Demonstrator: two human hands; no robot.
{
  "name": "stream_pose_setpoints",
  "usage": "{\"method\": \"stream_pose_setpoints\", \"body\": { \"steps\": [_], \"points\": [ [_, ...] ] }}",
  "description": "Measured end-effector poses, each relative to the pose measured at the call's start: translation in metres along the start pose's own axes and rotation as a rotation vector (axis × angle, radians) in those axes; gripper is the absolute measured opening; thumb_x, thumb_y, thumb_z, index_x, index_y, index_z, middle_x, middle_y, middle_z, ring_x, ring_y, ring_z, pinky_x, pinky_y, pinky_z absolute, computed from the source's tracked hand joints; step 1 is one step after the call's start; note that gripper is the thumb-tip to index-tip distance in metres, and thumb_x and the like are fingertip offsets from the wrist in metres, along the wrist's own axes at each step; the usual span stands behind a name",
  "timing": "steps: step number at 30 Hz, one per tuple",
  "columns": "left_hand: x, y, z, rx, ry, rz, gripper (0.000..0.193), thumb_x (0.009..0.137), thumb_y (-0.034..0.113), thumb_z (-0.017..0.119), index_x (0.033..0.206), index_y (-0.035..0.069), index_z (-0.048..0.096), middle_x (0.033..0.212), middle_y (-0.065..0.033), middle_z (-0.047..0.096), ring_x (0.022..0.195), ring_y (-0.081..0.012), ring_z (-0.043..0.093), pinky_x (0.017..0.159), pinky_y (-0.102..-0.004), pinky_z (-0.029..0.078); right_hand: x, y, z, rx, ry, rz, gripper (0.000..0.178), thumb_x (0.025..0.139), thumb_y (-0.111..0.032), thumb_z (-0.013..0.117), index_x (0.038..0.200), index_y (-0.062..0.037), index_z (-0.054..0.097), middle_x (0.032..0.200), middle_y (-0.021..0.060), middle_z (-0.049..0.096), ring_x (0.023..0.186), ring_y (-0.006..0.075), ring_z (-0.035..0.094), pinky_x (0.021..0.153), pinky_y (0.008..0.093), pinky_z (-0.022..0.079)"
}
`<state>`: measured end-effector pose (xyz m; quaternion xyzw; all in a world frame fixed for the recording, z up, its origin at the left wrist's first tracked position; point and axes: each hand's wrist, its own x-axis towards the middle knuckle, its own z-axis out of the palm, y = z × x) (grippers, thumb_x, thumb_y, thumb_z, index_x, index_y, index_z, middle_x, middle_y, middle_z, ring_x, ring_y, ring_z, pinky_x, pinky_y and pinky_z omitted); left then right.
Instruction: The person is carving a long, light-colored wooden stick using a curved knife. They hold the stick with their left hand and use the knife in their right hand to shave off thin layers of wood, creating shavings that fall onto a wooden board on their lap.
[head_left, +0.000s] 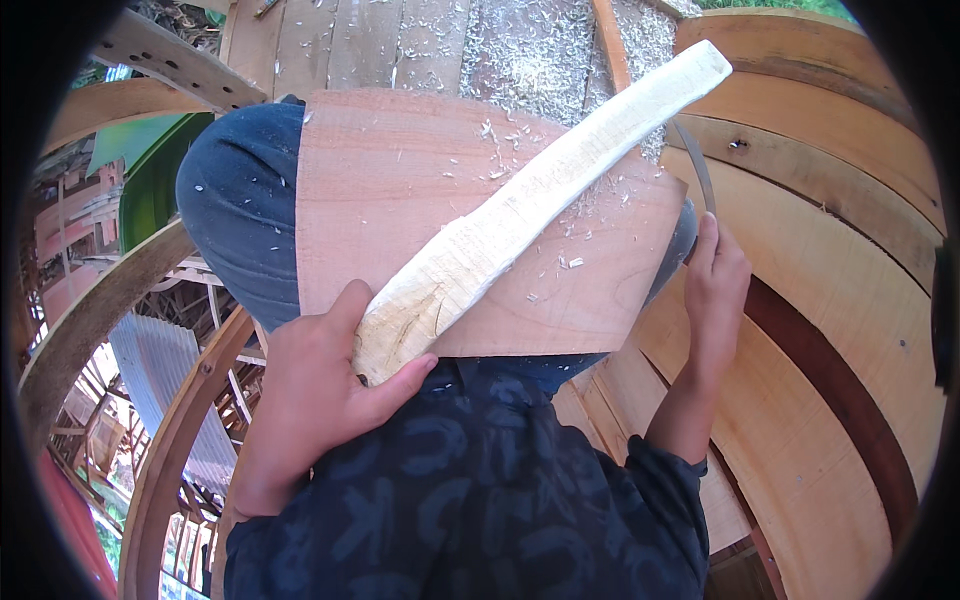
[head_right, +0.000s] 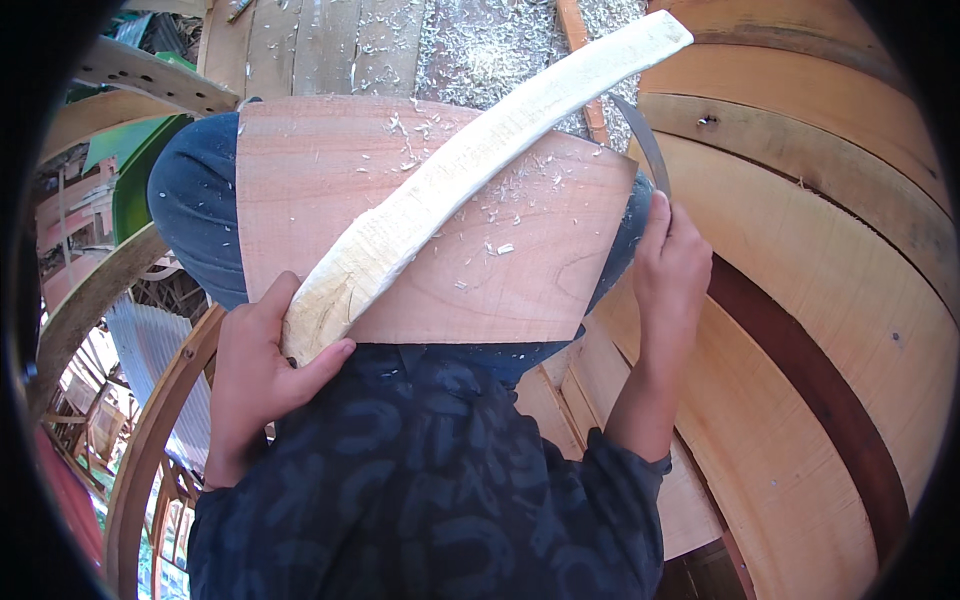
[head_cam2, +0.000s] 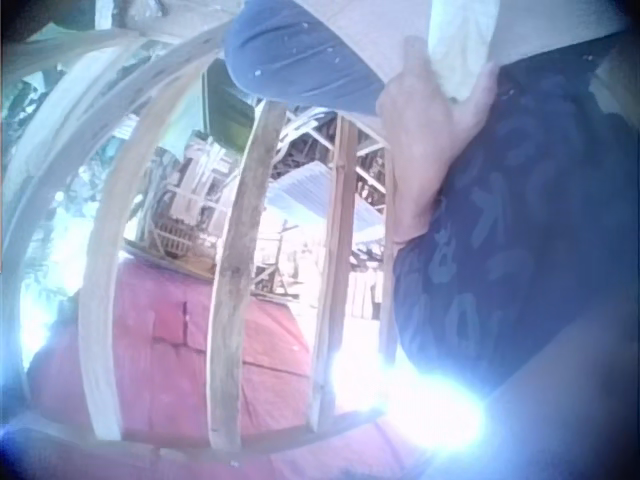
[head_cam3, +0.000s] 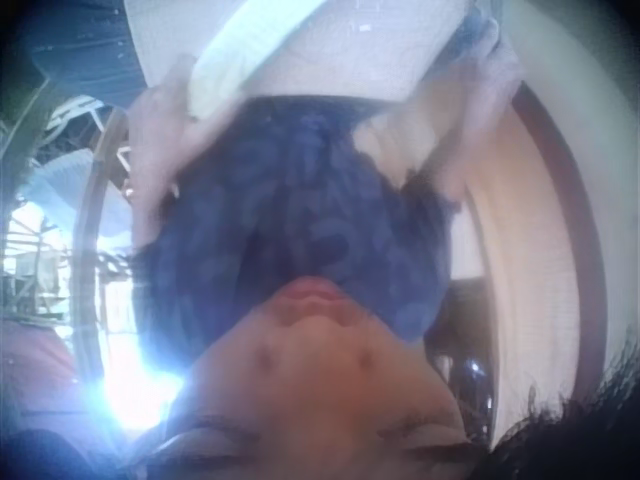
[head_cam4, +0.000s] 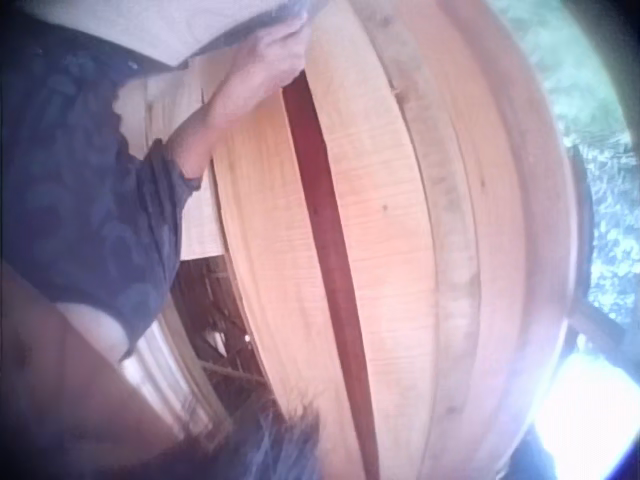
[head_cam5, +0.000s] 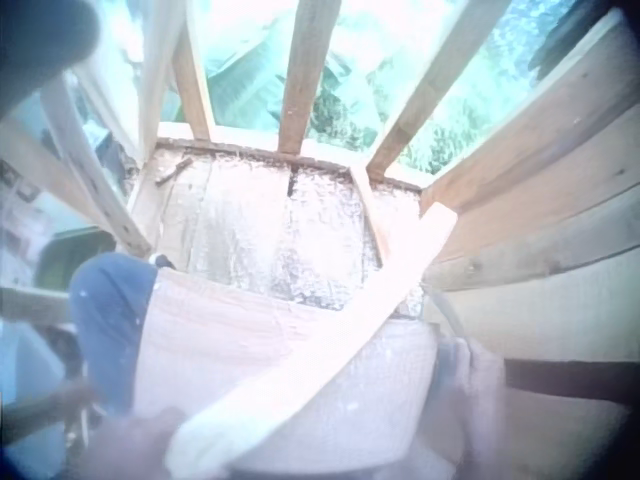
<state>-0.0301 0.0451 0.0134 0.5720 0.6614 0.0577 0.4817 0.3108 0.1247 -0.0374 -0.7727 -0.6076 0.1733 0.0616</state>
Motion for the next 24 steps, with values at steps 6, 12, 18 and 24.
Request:
{"method": "stream_pose_setpoints", "body": {
  "steps": [6,12,18,24],
  "points": [
    [0.005,0.006,-0.007,0.041,-0.035,0.006,0.050,0.073,0.042,0.077,0.090,0.001,0.055,0.066,-0.0221,0.062,0.068,-0.0426,0.065,0.060,-0.0445,0.050,-0.028,-0.019,-0.002,0.334,-0.058,0.057,0.036,0.094,-0.030,0.063,0.082,0.0039,0.059,0.054,0.0089,0.045,0.051,0.0122,0.037,0.048,0.0315,0.035],
    [0.007,0.016,-0.023,0.220,0.057,0.057,0.043,0.073,0.030,0.080,0.092,0.001,0.054,0.070,-0.0237,0.063,0.074,-0.0436,0.064,0.061,-0.0446,0.049,-0.034,-0.045,0.017,0.665,-0.021,0.099,0.029,0.086,-0.024,0.072,0.082,0.0031,0.063,0.051,0.0021,0.042,0.050,0.0074,0.038,0.047,0.0303,0.033],
    [0.016,0.008,-0.028,0.148,-0.171,0.170,0.040,0.078,0.021,0.074,0.105,-0.002,0.054,0.080,-0.0264,0.063,0.085,-0.0461,0.062,0.069,-0.0436,0.049,-0.036,-0.057,0.005,0.669,-0.065,-0.067,0.035,0.086,-0.031,0.071,0.080,0.0035,0.066,0.056,0.0159,0.058,0.051,0.0255,0.059,0.052,0.0356,0.045],
    [0.013,0.004,-0.008,-0.239,-0.298,0.070,0.038,0.089,0.012,0.064,0.121,-0.001,0.048,0.076,-0.0159,0.066,0.071,-0.0226,0.070,0.063,-0.0323,0.053,-0.061,-0.059,0.013,0.623,-0.171,-0.099,0.046,0.088,-0.043,0.066,0.078,0.0023,0.067,0.062,0.0203,0.062,0.060,0.0340,0.066,0.059,0.0406,0.051]
  ]
}}
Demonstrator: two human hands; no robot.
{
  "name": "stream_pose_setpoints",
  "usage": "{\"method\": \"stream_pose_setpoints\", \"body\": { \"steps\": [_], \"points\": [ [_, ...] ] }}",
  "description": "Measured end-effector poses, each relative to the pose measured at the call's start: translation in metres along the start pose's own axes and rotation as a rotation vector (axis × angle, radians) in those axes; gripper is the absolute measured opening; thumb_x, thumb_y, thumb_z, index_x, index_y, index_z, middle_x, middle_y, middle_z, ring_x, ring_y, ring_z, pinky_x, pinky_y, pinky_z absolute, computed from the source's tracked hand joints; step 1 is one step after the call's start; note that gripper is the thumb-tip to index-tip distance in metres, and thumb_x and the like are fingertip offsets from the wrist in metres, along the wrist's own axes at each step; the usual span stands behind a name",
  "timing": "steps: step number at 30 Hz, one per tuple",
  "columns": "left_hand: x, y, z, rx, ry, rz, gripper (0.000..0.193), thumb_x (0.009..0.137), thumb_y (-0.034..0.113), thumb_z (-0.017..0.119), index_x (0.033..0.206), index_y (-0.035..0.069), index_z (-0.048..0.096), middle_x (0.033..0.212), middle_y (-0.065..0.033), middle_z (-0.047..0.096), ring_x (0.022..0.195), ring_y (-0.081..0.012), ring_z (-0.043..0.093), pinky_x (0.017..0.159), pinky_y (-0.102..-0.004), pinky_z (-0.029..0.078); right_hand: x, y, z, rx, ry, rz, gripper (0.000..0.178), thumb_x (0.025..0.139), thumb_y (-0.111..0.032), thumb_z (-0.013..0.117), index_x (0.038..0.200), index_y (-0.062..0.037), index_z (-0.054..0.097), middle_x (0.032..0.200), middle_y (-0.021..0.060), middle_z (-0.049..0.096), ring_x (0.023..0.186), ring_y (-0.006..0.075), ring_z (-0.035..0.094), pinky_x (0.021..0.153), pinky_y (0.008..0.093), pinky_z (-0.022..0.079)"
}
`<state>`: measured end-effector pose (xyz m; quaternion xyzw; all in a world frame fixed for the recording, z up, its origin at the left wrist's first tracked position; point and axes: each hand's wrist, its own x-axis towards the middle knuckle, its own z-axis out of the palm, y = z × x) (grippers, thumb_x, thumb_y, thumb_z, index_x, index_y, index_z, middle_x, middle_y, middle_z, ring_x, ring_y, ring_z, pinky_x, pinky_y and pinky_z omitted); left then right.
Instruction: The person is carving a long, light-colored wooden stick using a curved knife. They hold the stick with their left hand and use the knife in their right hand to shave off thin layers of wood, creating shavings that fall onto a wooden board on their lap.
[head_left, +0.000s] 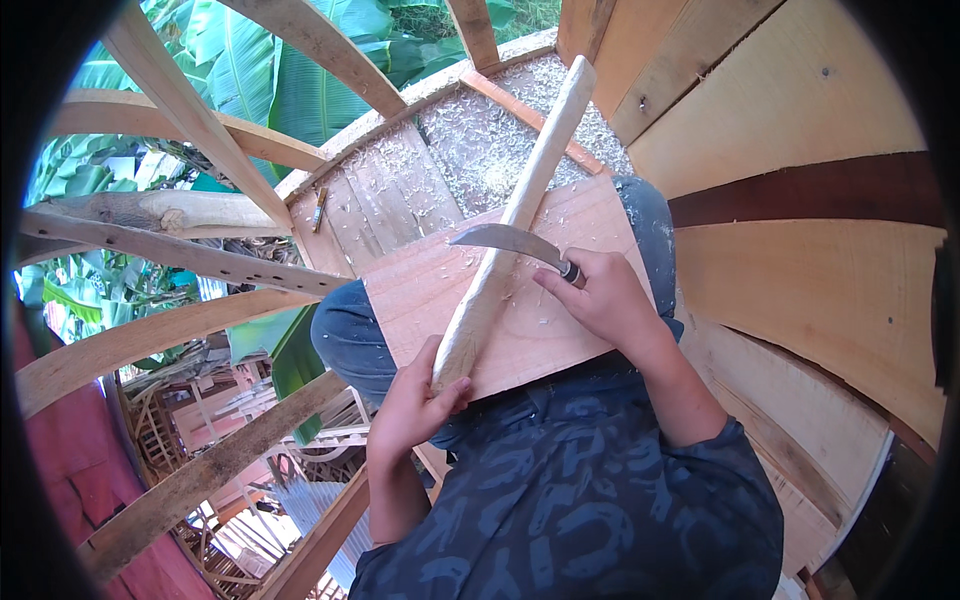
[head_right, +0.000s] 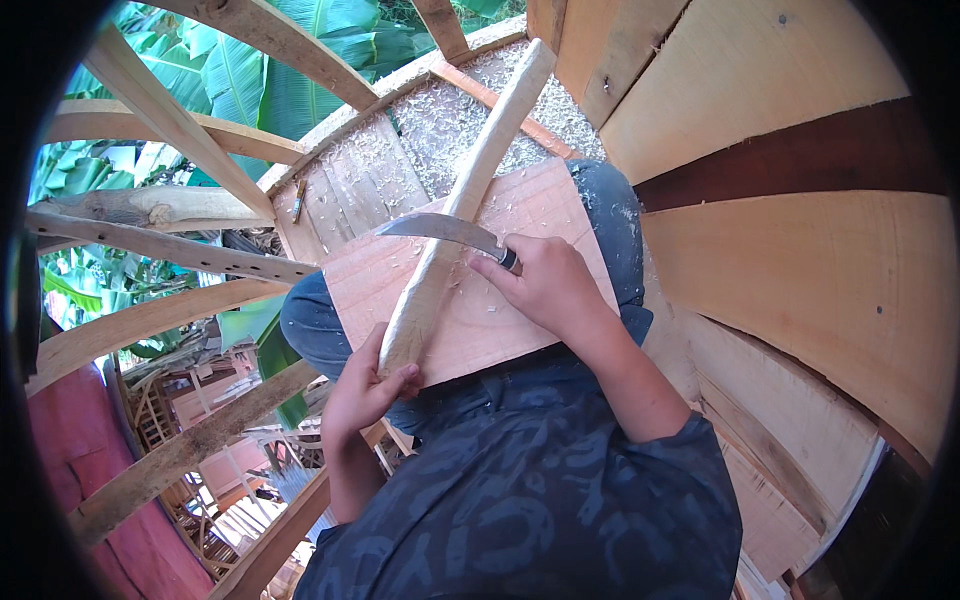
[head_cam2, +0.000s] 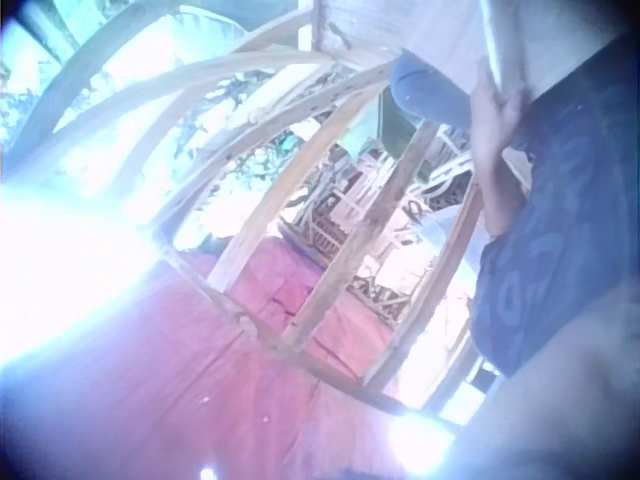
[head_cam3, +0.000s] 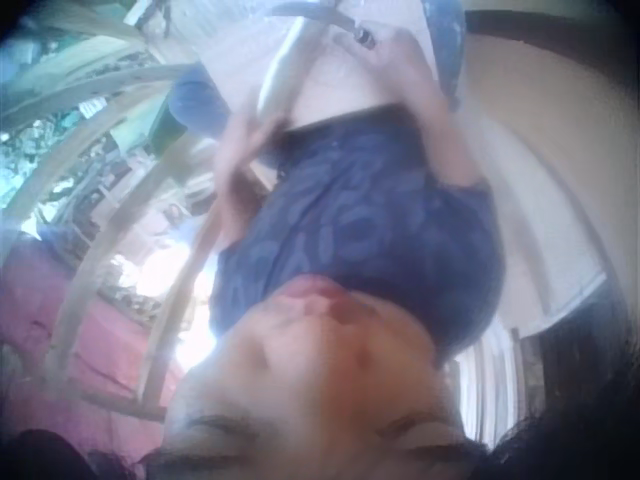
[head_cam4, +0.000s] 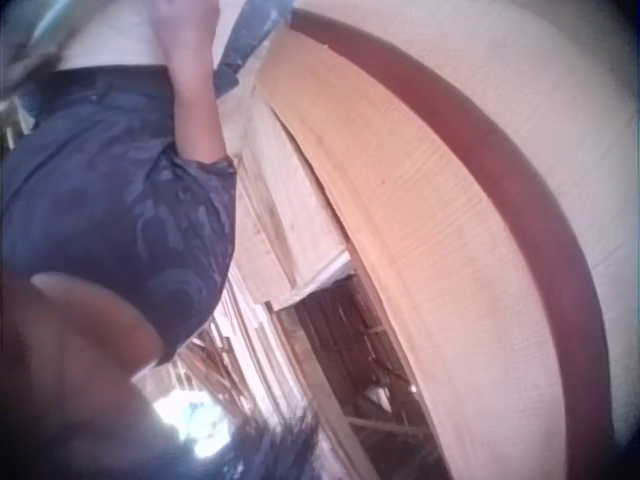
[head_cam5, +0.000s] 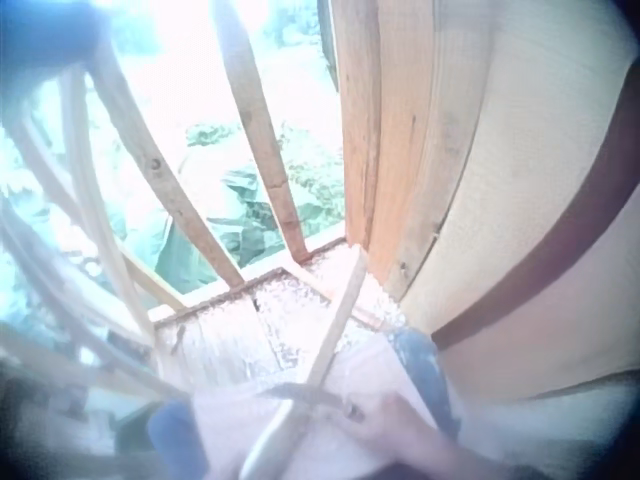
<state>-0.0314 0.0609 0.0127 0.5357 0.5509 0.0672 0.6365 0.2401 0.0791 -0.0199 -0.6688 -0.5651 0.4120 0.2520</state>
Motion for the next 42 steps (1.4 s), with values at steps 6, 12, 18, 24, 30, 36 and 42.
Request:
{"method": "stream_pose_setpoints", "body": {
  "steps": [6,12,18,24,30,36,42],
  "points": [
    [-0.002,0.001,0.008,0.168,0.037,0.027,0.041,0.091,0.007,0.061,0.128,0.001,0.044,0.083,-0.0092,0.066,0.066,-0.0128,0.064,0.057,-0.0271,0.053,-0.016,0.004,0.010,-0.260,-0.017,-0.061,0.061,0.089,-0.056,0.057,0.070,0.0008,0.067,0.063,0.0217,0.063,0.063,0.0372,0.065,0.061,0.0447,0.052],
    [-0.003,-0.003,0.015,0.228,0.114,0.113,0.035,0.090,0.008,0.061,0.121,0.001,0.046,0.075,-0.0097,0.065,0.060,-0.0129,0.063,0.055,-0.0286,0.052,-0.009,0.007,0.009,-0.481,0.033,-0.102,0.067,0.089,-0.063,0.051,0.068,-0.0011,0.068,0.062,0.0206,0.062,0.060,0.0371,0.065,0.058,0.0433,0.053],
    [-0.004,-0.003,0.023,0.441,0.205,0.171,0.033,0.089,0.009,0.061,0.117,0.000,0.046,0.071,-0.0206,0.065,0.063,-0.0286,0.069,0.057,-0.0382,0.052,0.002,0.008,0.000,-0.544,0.081,-0.107,0.068,0.088,-0.064,0.052,0.067,-0.0004,0.066,0.063,0.0206,0.062,0.062,0.0371,0.065,0.059,0.0445,0.052],
    [-0.006,-0.001,0.023,0.415,0.193,0.148,0.035,0.089,0.010,0.062,0.118,0.001,0.045,0.069,-0.0218,0.065,0.067,-0.0346,0.070,0.060,-0.0411,0.051,0.031,0.040,-0.041,-0.539,0.282,0.164,0.073,0.089,-0.065,0.050,0.068,0.0026,0.066,0.066,0.0240,0.063,0.067,0.0393,0.065,0.063,0.0471,0.053],
    [-0.006,0.002,0.020,0.384,0.154,0.080,0.035,0.089,0.009,0.061,0.118,0.000,0.044,0.071,-0.0246,0.064,0.071,-0.0402,0.068,0.062,-0.0444,0.051,0.008,0.010,-0.028,-0.476,0.145,0.027,0.071,0.090,-0.063,0.050,0.064,0.0021,0.065,0.064,0.0238,0.062,0.064,0.0399,0.064,0.061,0.0476,0.052],
    [-0.007,0.017,0.027,0.433,0.198,0.102,0.034,0.088,0.008,0.061,0.116,0.000,0.044,0.075,-0.0317,0.061,0.078,-0.0508,0.060,0.062,-0.0515,0.046,0.002,0.008,0.003,-0.528,0.022,-0.103,0.071,0.085,-0.068,0.052,0.065,-0.0023,0.068,0.059,0.0187,0.062,0.058,0.0348,0.065,0.057,0.0424,0.053],
    [-0.006,0.020,0.030,0.450,0.215,0.097,0.031,0.089,0.008,0.061,0.114,0.000,0.044,0.072,-0.0306,0.059,0.075,-0.0506,0.060,0.061,-0.0526,0.045,0.013,0.010,-0.007,-0.606,0.057,-0.100,0.071,0.083,-0.070,0.052,0.064,-0.0034,0.068,0.060,0.0176,0.062,0.058,0.0335,0.065,0.056,0.0405,0.053]
  ]
}}
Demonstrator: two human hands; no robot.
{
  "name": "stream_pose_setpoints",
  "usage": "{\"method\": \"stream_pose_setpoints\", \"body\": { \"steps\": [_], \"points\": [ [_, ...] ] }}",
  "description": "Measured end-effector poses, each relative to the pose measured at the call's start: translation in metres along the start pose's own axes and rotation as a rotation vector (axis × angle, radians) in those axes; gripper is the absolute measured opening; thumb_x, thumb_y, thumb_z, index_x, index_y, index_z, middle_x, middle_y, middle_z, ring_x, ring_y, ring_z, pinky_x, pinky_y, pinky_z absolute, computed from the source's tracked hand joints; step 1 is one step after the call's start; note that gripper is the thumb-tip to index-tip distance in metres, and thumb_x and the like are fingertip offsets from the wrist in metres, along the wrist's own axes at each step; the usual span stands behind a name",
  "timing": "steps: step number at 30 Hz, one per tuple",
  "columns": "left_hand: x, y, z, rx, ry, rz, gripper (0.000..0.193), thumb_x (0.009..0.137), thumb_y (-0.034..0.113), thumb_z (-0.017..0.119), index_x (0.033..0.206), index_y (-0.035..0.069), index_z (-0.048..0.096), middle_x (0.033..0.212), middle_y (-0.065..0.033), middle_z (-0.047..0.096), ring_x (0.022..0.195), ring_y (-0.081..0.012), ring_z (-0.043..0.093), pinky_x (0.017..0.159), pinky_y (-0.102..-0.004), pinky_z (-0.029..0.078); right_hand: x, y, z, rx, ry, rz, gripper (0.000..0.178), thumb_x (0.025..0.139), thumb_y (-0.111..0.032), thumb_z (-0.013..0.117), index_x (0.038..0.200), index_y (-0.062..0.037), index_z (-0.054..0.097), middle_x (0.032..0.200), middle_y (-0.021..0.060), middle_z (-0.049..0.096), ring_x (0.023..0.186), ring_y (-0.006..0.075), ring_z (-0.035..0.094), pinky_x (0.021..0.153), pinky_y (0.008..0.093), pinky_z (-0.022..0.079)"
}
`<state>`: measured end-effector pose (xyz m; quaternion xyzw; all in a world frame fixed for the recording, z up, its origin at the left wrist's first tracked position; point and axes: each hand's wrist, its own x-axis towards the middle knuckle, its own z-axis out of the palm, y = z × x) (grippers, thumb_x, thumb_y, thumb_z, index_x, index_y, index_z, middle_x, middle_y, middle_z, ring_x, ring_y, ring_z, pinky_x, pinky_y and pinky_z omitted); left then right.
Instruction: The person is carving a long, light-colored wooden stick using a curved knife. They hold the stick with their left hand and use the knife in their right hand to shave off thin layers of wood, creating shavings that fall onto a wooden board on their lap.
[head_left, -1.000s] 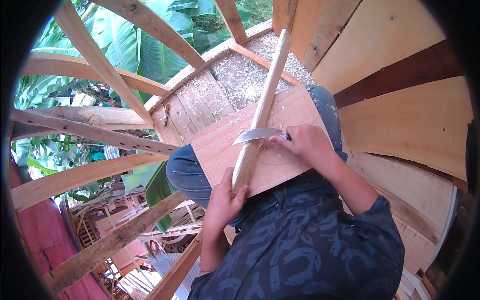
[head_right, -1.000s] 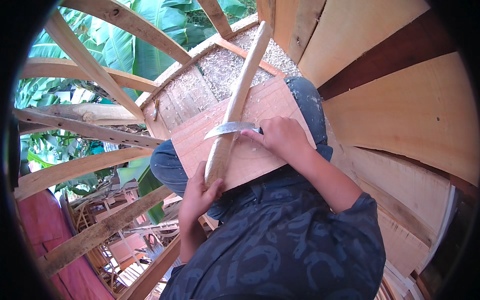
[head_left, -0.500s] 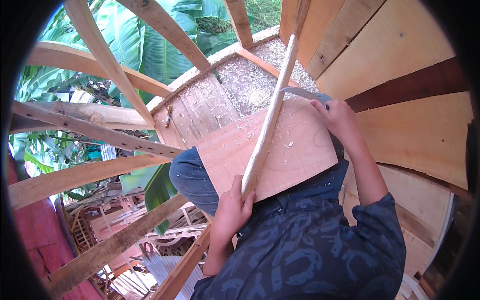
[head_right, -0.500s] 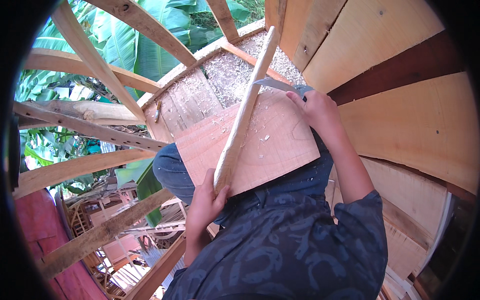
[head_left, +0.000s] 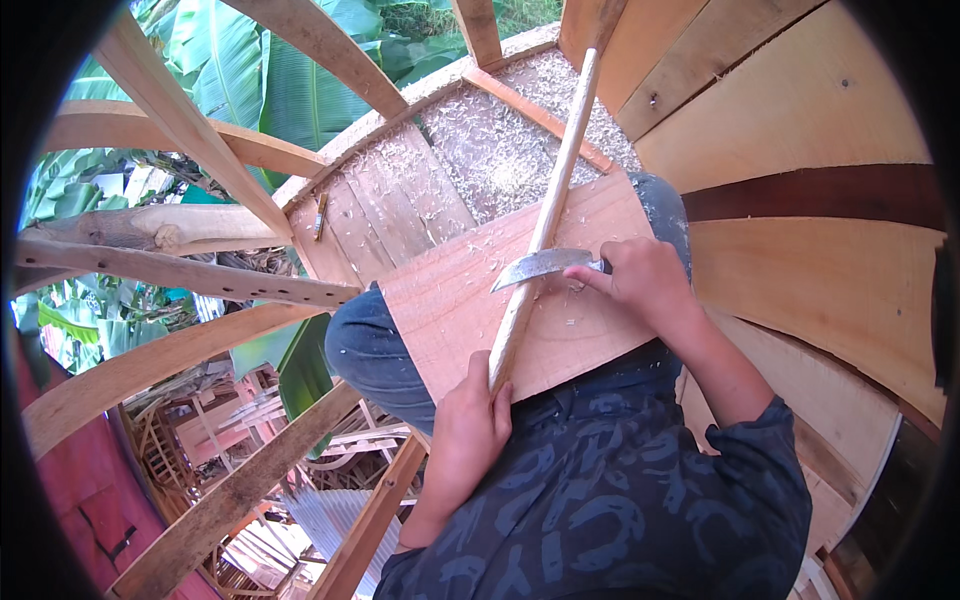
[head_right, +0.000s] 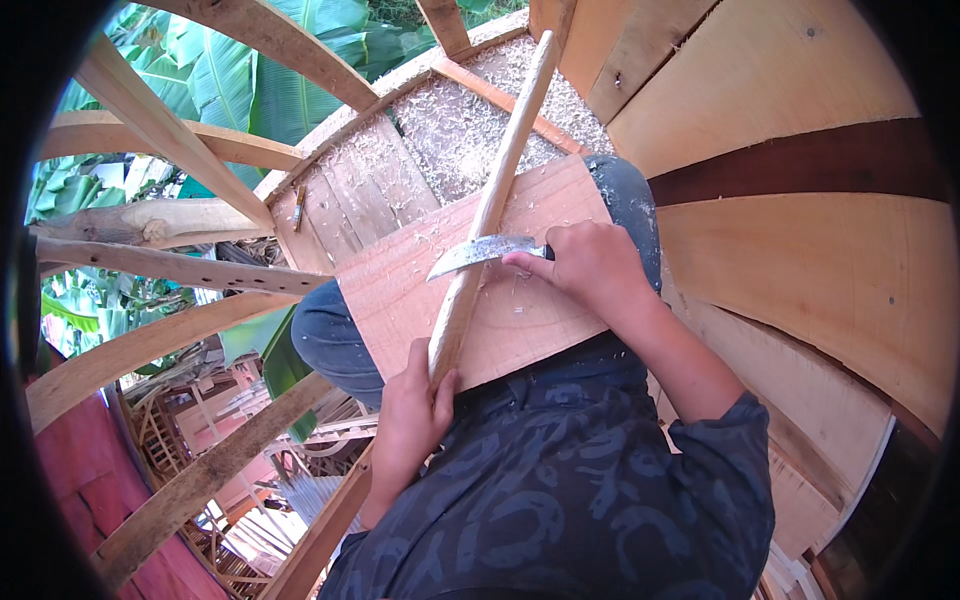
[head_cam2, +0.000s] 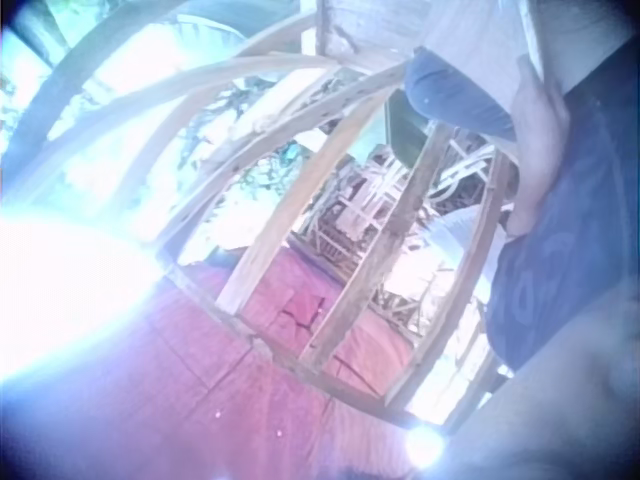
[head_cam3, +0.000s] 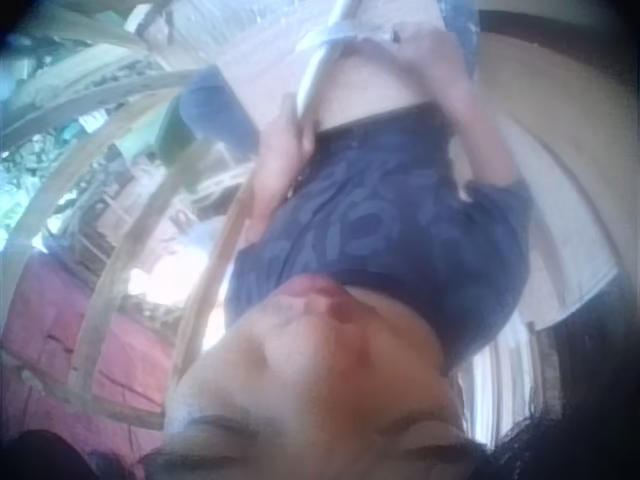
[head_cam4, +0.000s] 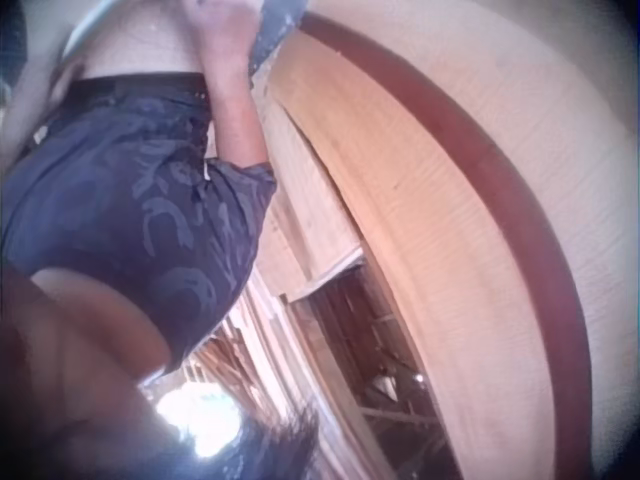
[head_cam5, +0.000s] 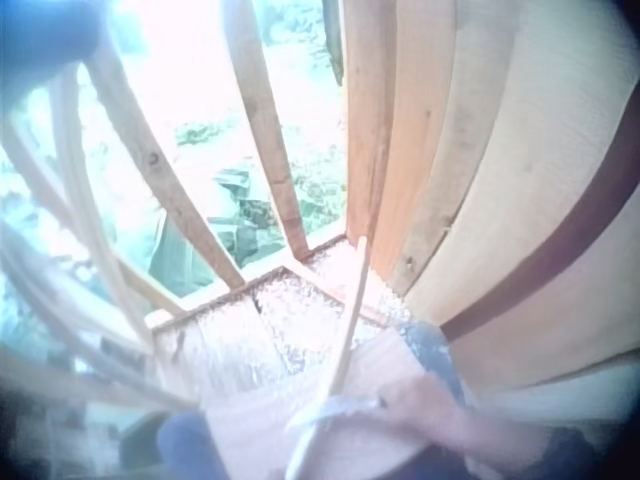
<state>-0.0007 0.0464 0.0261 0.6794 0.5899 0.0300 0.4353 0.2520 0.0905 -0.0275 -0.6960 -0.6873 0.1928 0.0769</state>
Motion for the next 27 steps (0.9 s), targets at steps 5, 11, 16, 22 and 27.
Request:
{"method": "stream_pose_setpoints", "body": {
  "steps": [5,11,16,22,27],
  "points": [
    [0.002,0.001,-0.001,0.005,0.013,0.047,0.028,0.089,0.007,0.060,0.111,0.000,0.044,0.071,-0.0296,0.059,0.073,-0.0493,0.060,0.061,-0.0535,0.046,0.009,0.010,0.000,-0.062,-0.013,0.035,0.073,0.084,-0.071,0.051,0.064,-0.0023,0.067,0.062,0.0189,0.063,0.060,0.0339,0.066,0.057,0.0420,0.052],
    [0.000,-0.011,0.000,-0.048,0.005,0.045,0.028,0.089,0.007,0.059,0.111,0.000,0.043,0.071,-0.0298,0.059,0.073,-0.0492,0.061,0.061,-0.0535,0.046,0.027,0.066,-0.038,0.001,0.085,0.473,0.074,0.088,-0.068,0.049,0.065,0.0007,0.066,0.063,0.0225,0.061,0.063,0.0388,0.065,0.059,0.0458,0.052],
    [0.004,-0.010,-0.006,-0.101,-0.067,-0.002,0.032,0.089,0.008,0.060,0.115,0.000,0.043,0.071,-0.0292,0.061,0.072,-0.0474,0.063,0.061,-0.0496,0.048,0.000,0.001,-0.018,0.057,-0.066,0.089,0.071,0.087,-0.067,0.051,0.066,-0.0006,0.066,0.062,0.0206,0.062,0.062,0.0372,0.065,0.060,0.0441,0.053],
    [0.005,-0.024,-0.008,-0.154,-0.117,-0.040,0.031,0.090,0.008,0.060,0.115,-0.001,0.044,0.071,-0.0219,0.065,0.063,-0.0329,0.069,0.055,-0.0385,0.051,0.009,-0.004,0.006,0.048,-0.085,-0.036,0.071,0.083,-0.070,0.054,0.066,-0.0028,0.068,0.059,0.0178,0.062,0.059,0.0340,0.065,0.059,0.0417,0.053],
    [0.009,-0.022,-0.008,-0.159,-0.138,-0.068,0.031,0.090,0.008,0.061,0.115,-0.001,0.044,0.071,-0.0181,0.067,0.061,-0.0270,0.069,0.055,-0.0353,0.052,0.019,0.003,0.009,0.010,-0.009,-0.055,0.072,0.083,-0.070,0.053,0.067,-0.0020,0.068,0.060,0.0173,0.062,0.059,0.0335,0.065,0.059,0.0419,0.053]
  ]
}}
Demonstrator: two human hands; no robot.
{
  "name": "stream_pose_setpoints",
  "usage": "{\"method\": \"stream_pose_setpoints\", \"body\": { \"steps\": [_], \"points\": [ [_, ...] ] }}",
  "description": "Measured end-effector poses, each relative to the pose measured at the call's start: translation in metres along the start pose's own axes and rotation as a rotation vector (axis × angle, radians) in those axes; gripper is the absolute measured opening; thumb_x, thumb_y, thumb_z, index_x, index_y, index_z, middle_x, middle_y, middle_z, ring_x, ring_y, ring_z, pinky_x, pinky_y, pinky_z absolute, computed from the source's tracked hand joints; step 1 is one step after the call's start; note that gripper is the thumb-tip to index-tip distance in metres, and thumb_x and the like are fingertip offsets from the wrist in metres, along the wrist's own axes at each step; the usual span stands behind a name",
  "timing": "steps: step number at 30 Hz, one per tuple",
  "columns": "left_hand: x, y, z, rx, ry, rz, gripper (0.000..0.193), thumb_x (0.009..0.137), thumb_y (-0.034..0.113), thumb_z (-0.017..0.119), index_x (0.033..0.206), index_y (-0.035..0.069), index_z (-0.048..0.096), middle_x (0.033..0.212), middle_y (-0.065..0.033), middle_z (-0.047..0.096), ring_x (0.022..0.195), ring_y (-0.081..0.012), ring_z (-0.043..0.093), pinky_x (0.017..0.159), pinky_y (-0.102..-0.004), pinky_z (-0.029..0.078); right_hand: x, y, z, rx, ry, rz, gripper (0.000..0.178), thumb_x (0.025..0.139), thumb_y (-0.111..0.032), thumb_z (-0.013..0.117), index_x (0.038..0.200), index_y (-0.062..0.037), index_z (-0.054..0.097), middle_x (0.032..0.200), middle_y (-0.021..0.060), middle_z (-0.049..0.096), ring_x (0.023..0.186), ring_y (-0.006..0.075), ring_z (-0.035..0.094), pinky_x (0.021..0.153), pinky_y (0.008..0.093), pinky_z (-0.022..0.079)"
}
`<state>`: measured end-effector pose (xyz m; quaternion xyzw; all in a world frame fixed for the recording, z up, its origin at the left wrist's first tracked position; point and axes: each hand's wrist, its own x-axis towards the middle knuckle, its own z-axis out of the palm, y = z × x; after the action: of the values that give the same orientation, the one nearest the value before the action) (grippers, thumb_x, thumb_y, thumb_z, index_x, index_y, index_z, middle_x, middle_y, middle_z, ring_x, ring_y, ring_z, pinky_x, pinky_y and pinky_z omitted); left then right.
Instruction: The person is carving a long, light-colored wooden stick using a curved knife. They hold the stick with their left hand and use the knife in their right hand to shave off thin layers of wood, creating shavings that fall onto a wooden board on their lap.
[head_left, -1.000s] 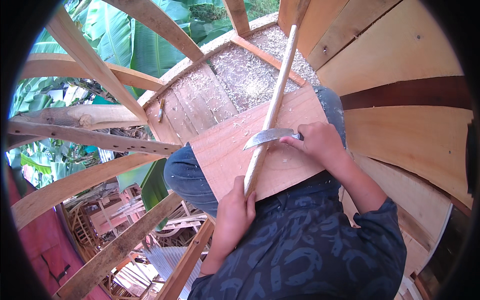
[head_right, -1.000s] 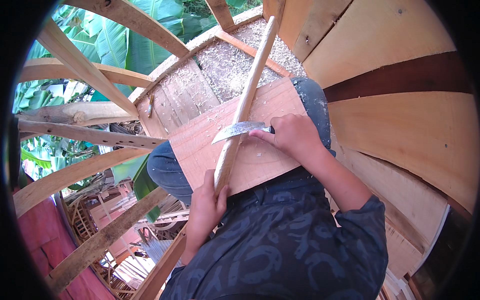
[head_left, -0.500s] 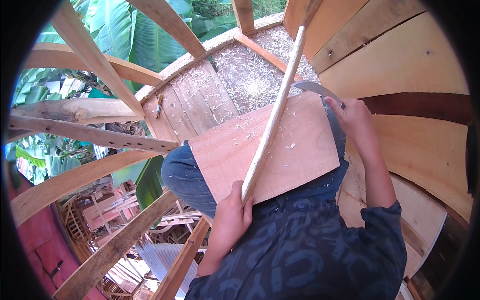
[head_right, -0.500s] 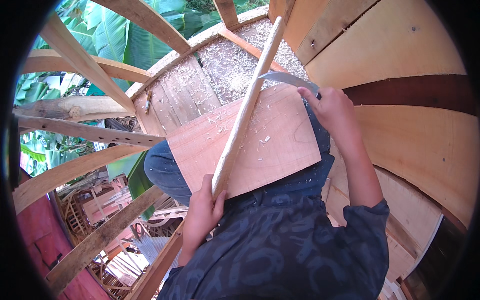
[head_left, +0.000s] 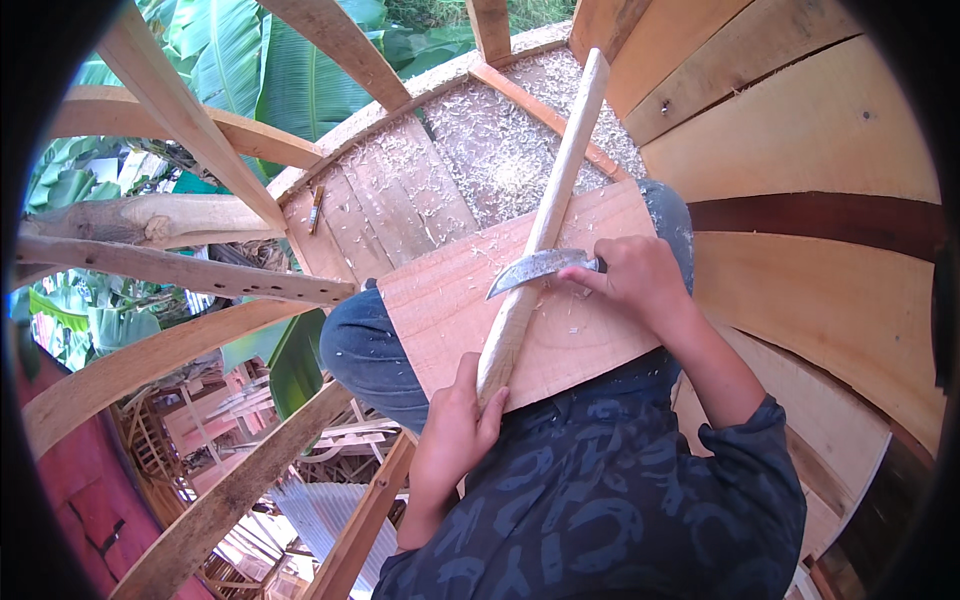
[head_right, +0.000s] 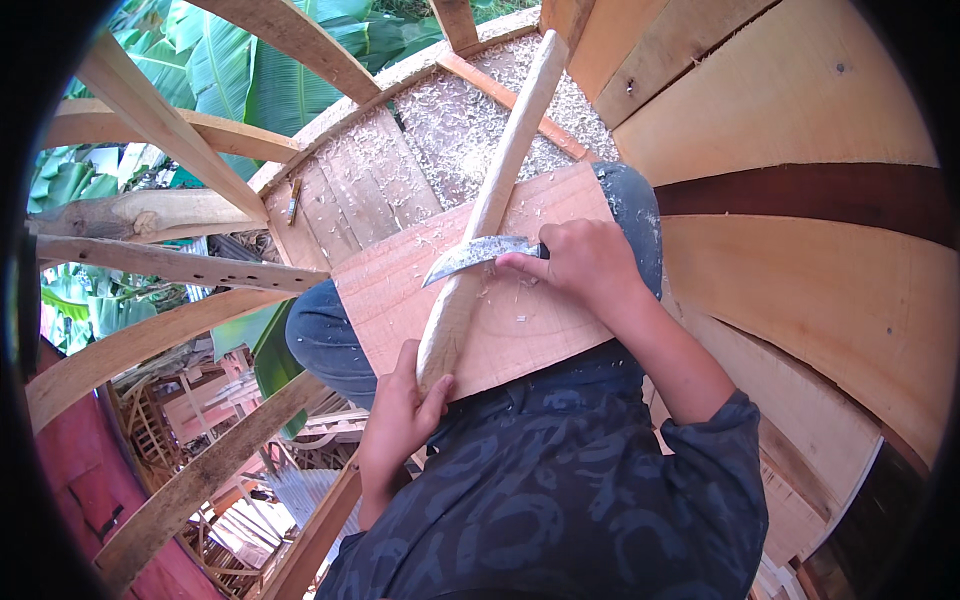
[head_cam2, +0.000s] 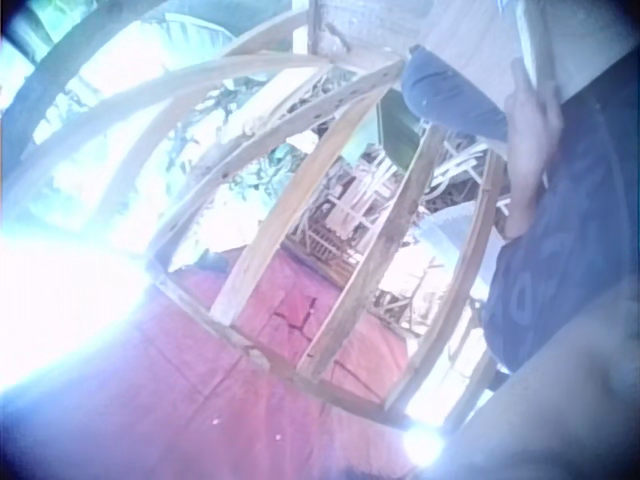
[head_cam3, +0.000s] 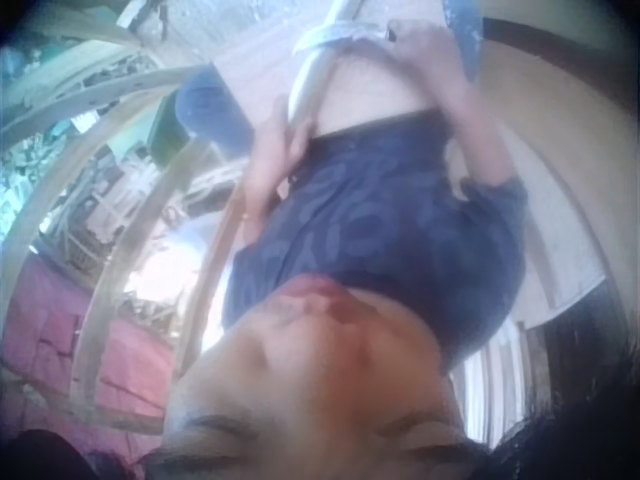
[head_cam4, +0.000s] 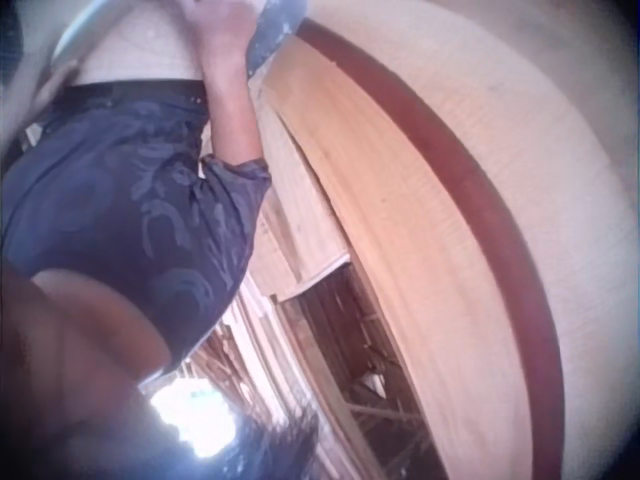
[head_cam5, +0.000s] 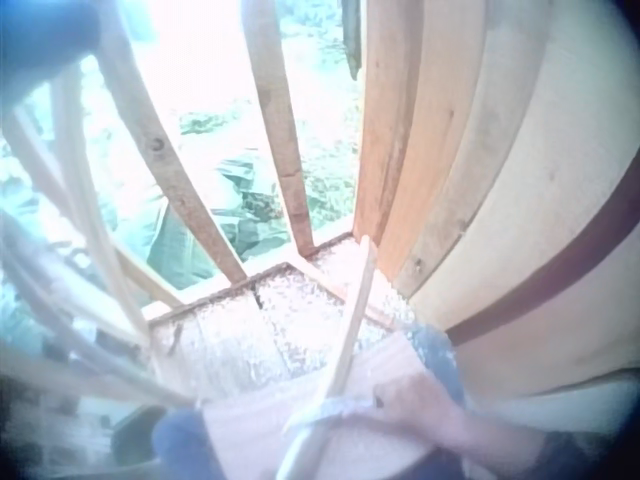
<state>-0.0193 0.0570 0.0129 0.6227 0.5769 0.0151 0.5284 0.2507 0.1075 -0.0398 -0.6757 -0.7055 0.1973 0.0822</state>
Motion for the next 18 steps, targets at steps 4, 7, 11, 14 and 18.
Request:
{"method": "stream_pose_setpoints", "body": {
  "steps": [4,7,11,14,18],
  "points": [
    [-0.006,-0.008,0.000,0.014,0.004,0.030,0.031,0.090,0.008,0.061,0.114,-0.002,0.044,0.070,-0.0149,0.067,0.061,-0.0207,0.068,0.054,-0.0326,0.052,0.025,0.037,-0.012,0.025,0.212,0.358,0.072,0.088,-0.067,0.050,0.070,0.0004,0.067,0.061,0.0210,0.061,0.062,0.0379,0.064,0.060,0.0458,0.051],
    [-0.003,-0.018,-0.002,-0.108,-0.019,0.021,0.031,0.090,0.008,0.061,0.114,-0.002,0.045,0.068,-0.0149,0.065,0.060,-0.0228,0.067,0.054,-0.0337,0.051,0.037,0.063,-0.047,0.023,0.150,0.463,0.071,0.089,-0.065,0.050,0.069,0.0012,0.066,0.061,0.0226,0.060,0.063,0.0400,0.064,0.060,0.0473,0.051],
    [0.003,-0.009,-0.005,-0.237,-0.094,-0.037,0.031,0.091,0.011,0.062,0.114,-0.002,0.045,0.067,-0.0141,0.066,0.059,-0.0221,0.068,0.055,-0.0318,0.052,0.004,0.016,-0.031,-0.033,-0.049,0.179,0.070,0.087,-0.066,0.053,0.070,-0.0001,0.068,0.060,0.0208,0.061,0.061,0.0378,0.064,0.058,0.0455,0.051],
    [0.000,-0.010,-0.009,-0.245,-0.115,-0.059,0.030,0.091,0.011,0.062,0.112,-0.002,0.045,0.068,-0.0128,0.066,0.060,-0.0187,0.068,0.055,-0.0300,0.052,-0.005,-0.010,-0.011,0.042,-0.147,0.062,0.070,0.085,-0.068,0.053,0.071,-0.0008,0.069,0.059,0.0189,0.062,0.059,0.0358,0.065,0.058,0.0442,0.052],
    [0.001,-0.008,-0.009,-0.288,-0.111,-0.071,0.030,0.091,0.011,0.062,0.112,-0.002,0.045,0.069,-0.0115,0.066,0.060,-0.0166,0.067,0.055,-0.0295,0.052,0.007,-0.003,-0.012,-0.017,-0.129,0.032,0.071,0.085,-0.068,0.053,0.071,-0.0005,0.069,0.061,0.0184,0.063,0.061,0.0350,0.066,0.059,0.0440,0.053]
  ]
}}
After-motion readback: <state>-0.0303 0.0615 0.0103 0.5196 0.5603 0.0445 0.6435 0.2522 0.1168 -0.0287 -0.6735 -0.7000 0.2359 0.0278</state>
